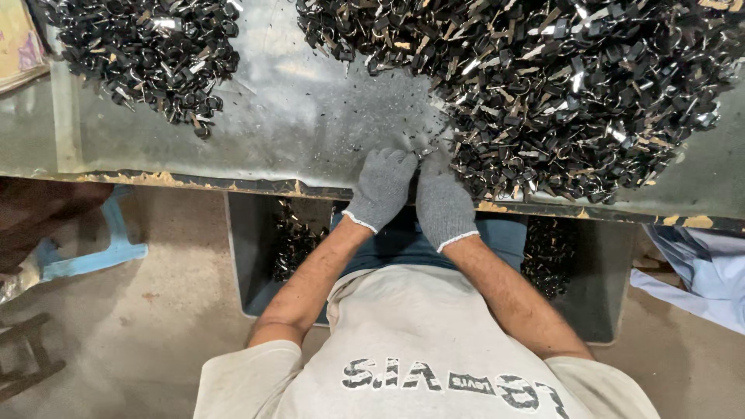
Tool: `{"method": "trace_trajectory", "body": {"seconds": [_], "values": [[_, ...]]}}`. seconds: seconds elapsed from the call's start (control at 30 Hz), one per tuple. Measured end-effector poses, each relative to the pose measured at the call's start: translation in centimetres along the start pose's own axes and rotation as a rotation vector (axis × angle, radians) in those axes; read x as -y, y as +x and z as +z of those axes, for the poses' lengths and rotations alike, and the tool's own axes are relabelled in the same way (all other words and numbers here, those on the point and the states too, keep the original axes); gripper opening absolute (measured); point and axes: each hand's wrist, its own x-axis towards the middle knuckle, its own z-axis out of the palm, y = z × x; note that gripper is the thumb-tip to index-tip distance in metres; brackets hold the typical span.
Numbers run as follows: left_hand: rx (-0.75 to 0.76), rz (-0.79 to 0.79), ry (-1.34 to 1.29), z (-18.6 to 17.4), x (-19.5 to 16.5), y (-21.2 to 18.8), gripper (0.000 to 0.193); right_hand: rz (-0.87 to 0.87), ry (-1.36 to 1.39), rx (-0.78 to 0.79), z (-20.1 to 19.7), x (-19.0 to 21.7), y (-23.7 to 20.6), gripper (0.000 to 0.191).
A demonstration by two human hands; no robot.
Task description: The person, wearing gray gloves, sits at a workbench covered with piles of small black metal components and sorts them one at a time, picking individual pieces from the table and dropping them into a bin below the table edge. The person occasionally reaches across the table to gather pieces from the piles before continuing to sort.
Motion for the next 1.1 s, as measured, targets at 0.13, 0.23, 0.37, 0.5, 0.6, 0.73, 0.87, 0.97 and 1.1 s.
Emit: {"method": "trace_trajectory", "body": {"seconds": [0.13,0.23,0.37,0.5,0.6,0.73,0.87,0.97,1.1], "values": [[0.010,-0.160,-0.194,-1.7,-0.7,0.6,0.037,-0.053,0.002,0.082,-1.1,-0.9,-0.9,0.057],[0.166,-0.366,-0.320,-2.6,-0.6,0.7,0.057,-0.162,0.065,-0.112,-2.5,-1.4,-1.9,0.067],[0.064,-0.210,-0.176,-1.5,-0.3,-0.1,0.028,-0.032,0.404,0.125,-2.9,-2.3,-1.0,0.060],[-0.077,-0.058,-0.076,0.5,0.1,-0.5,0.030,-0.054,0.168,0.041,-1.0,-2.4,-0.1,0.051],[0.038,-0.075,-0.067,1.0,0.3,-0.5,0.025,-0.062,0.062,0.105,-0.1,-2.6,0.1,0.041],[-0.003,-0.084,-0.132,0.3,0.4,-0.7,0.034,-0.178,0.093,0.114,-0.8,-2.9,-0.5,0.024],[-0.083,-0.070,-0.182,0.1,0.4,-0.8,0.035,-0.209,0.007,-0.021,-1.8,-2.3,-1.3,0.039],[-0.065,-0.068,-0.172,0.5,0.2,-0.6,0.031,-0.105,-0.043,0.052,-1.3,-1.2,-1.2,0.025],[-0.080,-0.020,-0.130,0.2,-0.7,-0.3,0.034,-0.064,0.065,0.075,0.2,-0.7,-0.4,0.022]]}}
